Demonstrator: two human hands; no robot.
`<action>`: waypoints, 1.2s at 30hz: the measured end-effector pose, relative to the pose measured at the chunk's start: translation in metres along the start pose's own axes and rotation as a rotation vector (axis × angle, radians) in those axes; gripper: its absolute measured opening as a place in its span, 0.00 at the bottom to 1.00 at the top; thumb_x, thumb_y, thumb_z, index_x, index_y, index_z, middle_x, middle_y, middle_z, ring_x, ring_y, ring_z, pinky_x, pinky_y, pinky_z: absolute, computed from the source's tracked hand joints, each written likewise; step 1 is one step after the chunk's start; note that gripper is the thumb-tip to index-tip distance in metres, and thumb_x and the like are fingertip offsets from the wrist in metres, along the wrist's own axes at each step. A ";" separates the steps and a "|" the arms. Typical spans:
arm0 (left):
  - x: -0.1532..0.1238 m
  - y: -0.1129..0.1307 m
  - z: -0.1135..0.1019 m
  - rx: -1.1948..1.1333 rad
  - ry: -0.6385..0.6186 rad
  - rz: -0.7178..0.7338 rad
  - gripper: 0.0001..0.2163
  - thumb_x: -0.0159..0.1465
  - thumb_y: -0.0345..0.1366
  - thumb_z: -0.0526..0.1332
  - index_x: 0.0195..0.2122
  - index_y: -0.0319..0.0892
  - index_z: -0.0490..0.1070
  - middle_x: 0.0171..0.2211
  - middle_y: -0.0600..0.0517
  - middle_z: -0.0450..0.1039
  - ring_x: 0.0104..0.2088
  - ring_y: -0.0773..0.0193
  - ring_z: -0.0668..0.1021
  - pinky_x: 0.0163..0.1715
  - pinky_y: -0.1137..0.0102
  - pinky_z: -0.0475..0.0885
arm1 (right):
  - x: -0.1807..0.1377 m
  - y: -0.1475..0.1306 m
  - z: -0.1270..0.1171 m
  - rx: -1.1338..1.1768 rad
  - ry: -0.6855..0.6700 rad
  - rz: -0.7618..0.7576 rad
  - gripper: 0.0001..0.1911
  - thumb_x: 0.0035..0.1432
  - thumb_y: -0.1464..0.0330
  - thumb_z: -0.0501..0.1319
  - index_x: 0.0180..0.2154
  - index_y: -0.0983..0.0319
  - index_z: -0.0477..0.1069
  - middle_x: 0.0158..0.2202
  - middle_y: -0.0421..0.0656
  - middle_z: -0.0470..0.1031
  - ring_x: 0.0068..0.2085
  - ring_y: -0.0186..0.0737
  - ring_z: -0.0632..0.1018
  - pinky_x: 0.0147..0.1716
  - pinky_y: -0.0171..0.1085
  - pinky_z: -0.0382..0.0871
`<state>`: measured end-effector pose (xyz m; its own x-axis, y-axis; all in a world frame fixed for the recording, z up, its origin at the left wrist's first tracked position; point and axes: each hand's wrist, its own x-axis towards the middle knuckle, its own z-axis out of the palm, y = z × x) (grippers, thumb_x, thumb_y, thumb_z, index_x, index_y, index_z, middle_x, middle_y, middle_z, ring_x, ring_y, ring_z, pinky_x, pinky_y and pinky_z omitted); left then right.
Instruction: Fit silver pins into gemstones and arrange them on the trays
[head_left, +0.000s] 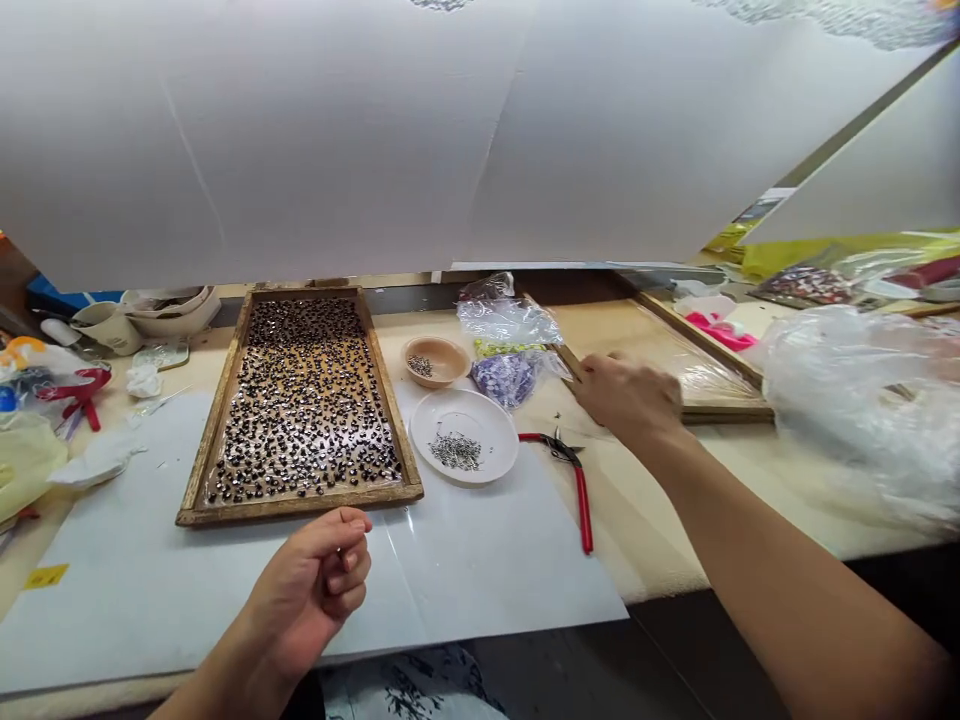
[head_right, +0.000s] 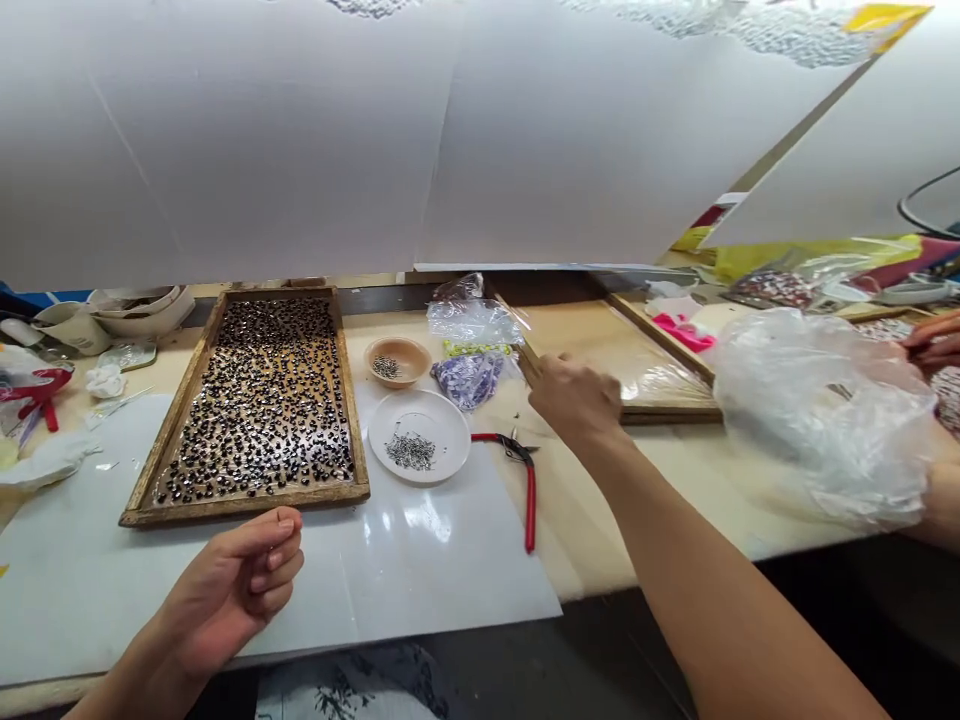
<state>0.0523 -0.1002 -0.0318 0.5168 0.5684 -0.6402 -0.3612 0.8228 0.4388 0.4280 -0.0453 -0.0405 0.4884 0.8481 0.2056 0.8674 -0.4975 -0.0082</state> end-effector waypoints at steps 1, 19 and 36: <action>0.002 -0.001 0.002 0.025 -0.006 -0.004 0.07 0.49 0.28 0.63 0.27 0.37 0.64 0.16 0.59 0.53 0.16 0.79 0.52 0.15 0.79 0.41 | -0.013 -0.003 -0.008 0.015 0.045 -0.004 0.12 0.54 0.76 0.52 0.36 0.64 0.73 0.40 0.55 0.74 0.40 0.54 0.76 0.34 0.45 0.65; 0.010 -0.014 0.005 0.180 -0.034 0.125 0.12 0.46 0.36 0.67 0.26 0.39 0.65 0.13 0.63 0.52 0.15 0.79 0.50 0.18 0.75 0.41 | -0.158 -0.134 -0.052 0.407 0.541 -1.387 0.14 0.60 0.78 0.50 0.45 0.67 0.67 0.33 0.47 0.78 0.35 0.41 0.77 0.33 0.39 0.71; 0.003 -0.008 0.002 0.334 -0.027 0.130 0.13 0.45 0.38 0.68 0.24 0.39 0.63 0.12 0.63 0.51 0.13 0.79 0.49 0.17 0.74 0.39 | -0.165 -0.133 -0.037 0.976 -0.090 -0.933 0.06 0.56 0.76 0.57 0.34 0.61 0.70 0.31 0.42 0.71 0.30 0.32 0.71 0.27 0.31 0.65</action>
<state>0.0584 -0.1051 -0.0367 0.5048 0.6646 -0.5510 -0.1542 0.6974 0.6999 0.2285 -0.1262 -0.0370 -0.3430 0.8233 0.4522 0.5712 0.5650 -0.5954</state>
